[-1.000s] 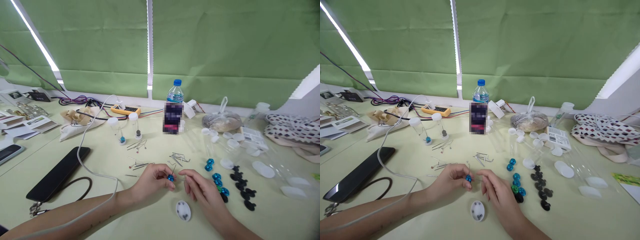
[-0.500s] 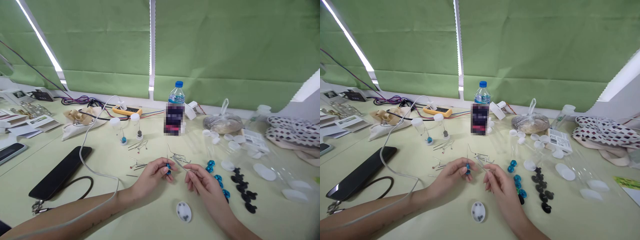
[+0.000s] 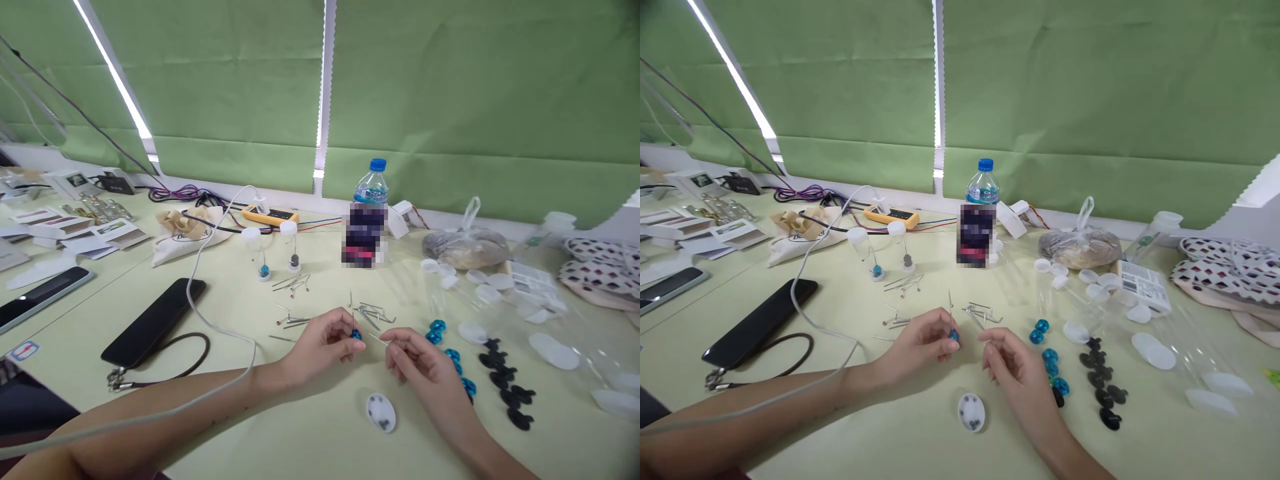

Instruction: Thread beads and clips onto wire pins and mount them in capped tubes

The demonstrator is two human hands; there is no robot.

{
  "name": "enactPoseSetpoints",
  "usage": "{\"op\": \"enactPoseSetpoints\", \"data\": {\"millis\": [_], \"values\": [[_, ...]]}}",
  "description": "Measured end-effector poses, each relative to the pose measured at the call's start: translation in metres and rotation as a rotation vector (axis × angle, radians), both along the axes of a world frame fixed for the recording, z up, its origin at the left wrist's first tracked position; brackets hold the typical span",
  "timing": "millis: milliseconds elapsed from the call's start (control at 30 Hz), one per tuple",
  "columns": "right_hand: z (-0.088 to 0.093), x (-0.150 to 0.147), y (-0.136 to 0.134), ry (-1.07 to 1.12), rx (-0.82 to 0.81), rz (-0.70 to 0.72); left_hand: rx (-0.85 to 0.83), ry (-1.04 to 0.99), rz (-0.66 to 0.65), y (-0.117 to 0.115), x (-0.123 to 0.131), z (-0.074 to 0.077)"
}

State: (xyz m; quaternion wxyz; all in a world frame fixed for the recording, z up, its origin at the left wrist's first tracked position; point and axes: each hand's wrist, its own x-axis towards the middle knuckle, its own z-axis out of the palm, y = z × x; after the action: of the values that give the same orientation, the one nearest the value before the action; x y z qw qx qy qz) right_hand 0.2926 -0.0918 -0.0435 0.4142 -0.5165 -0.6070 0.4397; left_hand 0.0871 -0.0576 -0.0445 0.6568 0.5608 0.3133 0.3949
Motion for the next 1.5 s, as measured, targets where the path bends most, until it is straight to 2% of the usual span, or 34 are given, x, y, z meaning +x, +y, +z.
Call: {"op": "enactPoseSetpoints", "data": {"millis": [167,333,433,533,700,933,1100,1500], "values": [[0.002,-0.002,-0.003,-0.050,0.104,-0.029,0.077,0.097,0.026,-0.004,0.000,0.001],[0.002,0.000,-0.009,-0.186,0.231,-0.034,0.236,0.312,0.057,-0.006,0.000,0.004],[0.004,-0.002,-0.012,-0.314,0.315,-0.001,0.367,0.461,0.071,-0.007,-0.001,0.003],[0.004,-0.008,-0.013,-0.441,0.358,0.080,0.444,0.508,0.080,-0.006,-0.002,0.001],[-0.004,-0.012,-0.009,-0.585,0.369,0.138,0.472,0.501,0.101,-0.002,-0.004,0.001],[-0.001,-0.005,-0.005,-0.671,0.396,0.094,0.422,0.469,0.152,-0.006,-0.007,0.007],[-0.001,-0.006,-0.005,-0.716,0.429,0.041,0.389,0.515,0.107,-0.006,-0.007,0.003],[-0.006,-0.005,-0.005,-0.798,0.497,-0.017,0.465,0.545,0.118,-0.002,-0.009,0.005]]}}
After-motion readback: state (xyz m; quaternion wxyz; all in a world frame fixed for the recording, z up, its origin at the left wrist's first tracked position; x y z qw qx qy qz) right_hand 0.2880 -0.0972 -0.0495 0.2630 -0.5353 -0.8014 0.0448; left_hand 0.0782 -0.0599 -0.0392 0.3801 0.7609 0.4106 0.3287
